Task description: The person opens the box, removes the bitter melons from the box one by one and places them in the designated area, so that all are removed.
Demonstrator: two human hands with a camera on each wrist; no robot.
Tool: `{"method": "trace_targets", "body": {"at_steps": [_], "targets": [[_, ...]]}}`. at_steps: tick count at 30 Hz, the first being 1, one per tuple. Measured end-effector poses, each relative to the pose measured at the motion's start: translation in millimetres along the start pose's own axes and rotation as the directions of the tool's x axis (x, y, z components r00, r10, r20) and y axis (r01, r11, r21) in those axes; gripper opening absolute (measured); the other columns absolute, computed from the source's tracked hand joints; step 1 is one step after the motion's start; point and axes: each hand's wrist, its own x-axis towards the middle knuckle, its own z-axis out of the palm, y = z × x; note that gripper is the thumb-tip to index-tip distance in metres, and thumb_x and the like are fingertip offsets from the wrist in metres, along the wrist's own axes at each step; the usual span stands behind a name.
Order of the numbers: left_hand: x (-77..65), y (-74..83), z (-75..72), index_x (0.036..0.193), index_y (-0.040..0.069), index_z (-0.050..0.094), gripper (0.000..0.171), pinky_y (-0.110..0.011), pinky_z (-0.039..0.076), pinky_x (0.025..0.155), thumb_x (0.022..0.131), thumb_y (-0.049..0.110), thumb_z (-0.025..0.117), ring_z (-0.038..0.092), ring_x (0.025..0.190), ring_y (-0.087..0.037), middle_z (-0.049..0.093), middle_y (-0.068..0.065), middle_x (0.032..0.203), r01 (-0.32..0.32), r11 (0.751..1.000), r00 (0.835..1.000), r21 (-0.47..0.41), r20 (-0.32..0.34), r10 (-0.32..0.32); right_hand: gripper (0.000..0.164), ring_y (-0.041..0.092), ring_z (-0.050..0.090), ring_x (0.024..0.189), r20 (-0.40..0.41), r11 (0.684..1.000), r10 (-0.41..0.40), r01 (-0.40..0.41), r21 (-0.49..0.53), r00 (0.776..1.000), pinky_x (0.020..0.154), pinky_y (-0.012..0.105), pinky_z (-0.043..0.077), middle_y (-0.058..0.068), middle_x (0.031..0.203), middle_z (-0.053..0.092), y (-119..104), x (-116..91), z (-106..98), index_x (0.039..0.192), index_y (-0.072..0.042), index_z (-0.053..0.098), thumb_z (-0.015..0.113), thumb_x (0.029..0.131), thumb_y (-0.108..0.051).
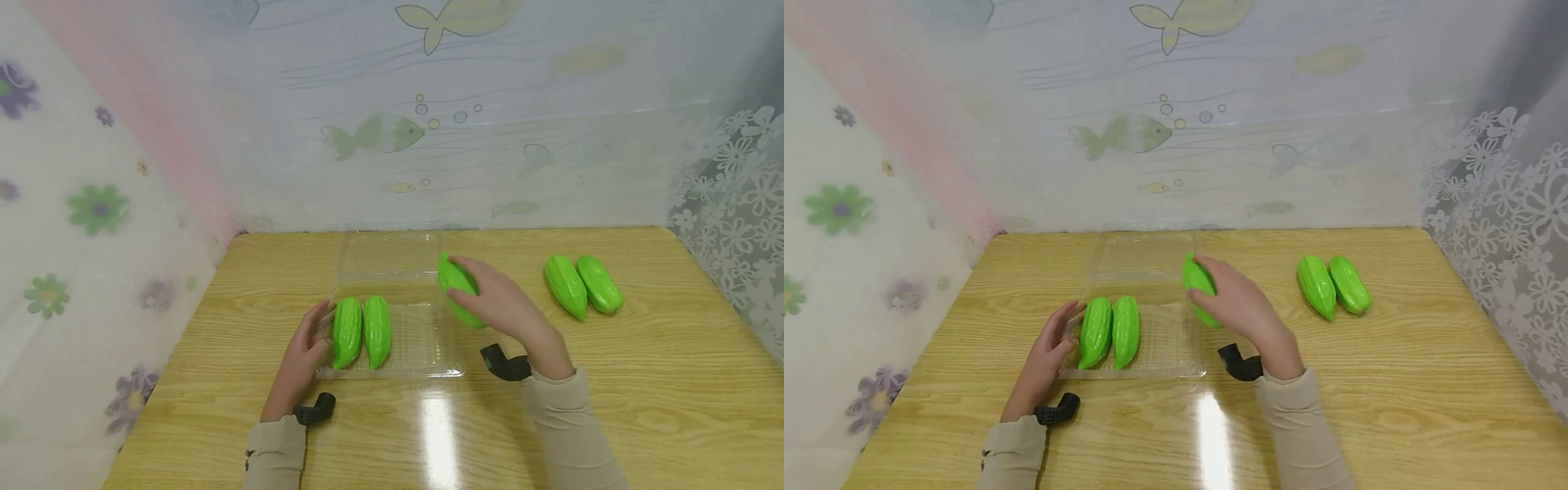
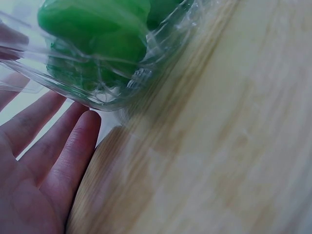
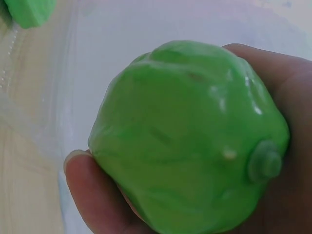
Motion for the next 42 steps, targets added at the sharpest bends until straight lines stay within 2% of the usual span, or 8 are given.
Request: {"method": "trace_targets", "body": {"at_steps": [4,12,21,25,29,35,42], "targets": [[-1.0,5.4,1.5,0.140,0.008,0.025,0.063,-0.029,0.038,0.087,0.081,-0.009,0.039,0.029,0.127,-0.032,0.029,-0.014,0.141,0.002,1.000,1.000,0.011,-0.003,-0.002,0.061,0.026,0.041,0.116,0.001,1.000,0.011,-0.011,0.006,1.000,0.088,0.047,0.037,0.007,0.136,0.038,1,-1,-3,0.140,-0.019,0.028,0.048,0.087,-0.043],[-0.6,5.2,1.9,0.140,0.009,0.025,0.063,-0.026,0.037,0.087,0.081,-0.009,0.039,0.029,0.127,-0.031,0.030,-0.014,0.141,0.010,1.000,1.000,0.017,-0.011,-0.010,0.061,0.029,0.036,0.121,0.003,1.000,0.030,-0.030,0.005,1.000,0.092,0.049,0.033,0.009,0.137,0.036,8,-1,-8,0.140,-0.018,0.029,0.047,0.088,-0.042],[0.5,-3.1,-1.7,0.140,0.014,0.026,0.063,-0.046,0.030,0.094,0.083,-0.007,0.041,0.027,0.128,-0.028,0.030,-0.009,0.142,-0.009,1.000,1.000,0.016,0.003,0.009,0.063,0.033,0.035,0.122,-0.003,0.998,0.068,-0.068,-0.005,0.998,0.092,0.052,0.032,0.012,0.138,0.034,22,1,-11,0.140,-0.017,0.028,0.047,0.088,-0.044],[0.8,-4.5,-2.2,0.140,0.014,0.026,0.063,-0.043,0.031,0.094,0.083,-0.007,0.041,0.028,0.128,-0.027,0.030,-0.008,0.141,-0.004,1.000,1.000,0.015,0.000,0.004,0.063,0.033,0.035,0.122,-0.005,0.996,0.084,-0.084,-0.001,0.996,0.092,0.051,0.031,0.013,0.139,0.034,28,1,-14,0.141,-0.015,0.027,0.047,0.088,-0.044],[-0.3,1.4,-0.1,0.140,0.011,0.025,0.063,-0.039,0.032,0.093,0.083,-0.008,0.040,0.028,0.128,-0.028,0.030,-0.010,0.142,0.004,1.000,1.000,0.016,-0.002,-0.004,0.064,0.034,0.031,0.125,-0.008,0.995,0.099,-0.099,0.013,0.995,0.095,0.051,0.028,0.015,0.140,0.031,34,1,-17,0.141,-0.013,0.026,0.047,0.088,-0.041],[-1.2,6.4,1.3,0.140,0.009,0.023,0.063,-0.044,0.030,0.094,0.082,-0.008,0.040,0.027,0.128,-0.030,0.028,-0.013,0.142,-0.006,1.000,1.000,0.018,0.000,0.006,0.064,0.037,0.026,0.126,-0.019,0.990,0.141,-0.141,0.020,0.990,0.096,0.053,0.025,0.017,0.141,0.028,46,1,-22,0.141,-0.012,0.025,0.048,0.088,-0.039],[2.0,-10.6,-2.2,0.141,0.016,0.026,0.065,-0.039,0.033,0.092,0.082,-0.007,0.041,0.028,0.128,-0.025,0.030,-0.006,0.142,0.004,1.000,1.000,0.014,-0.003,-0.004,0.066,0.041,0.024,0.126,-0.031,0.981,0.193,-0.193,0.004,0.981,0.095,0.056,0.024,0.020,0.141,0.025,59,-2,-26,0.142,-0.011,0.021,0.047,0.088,-0.040]]}}
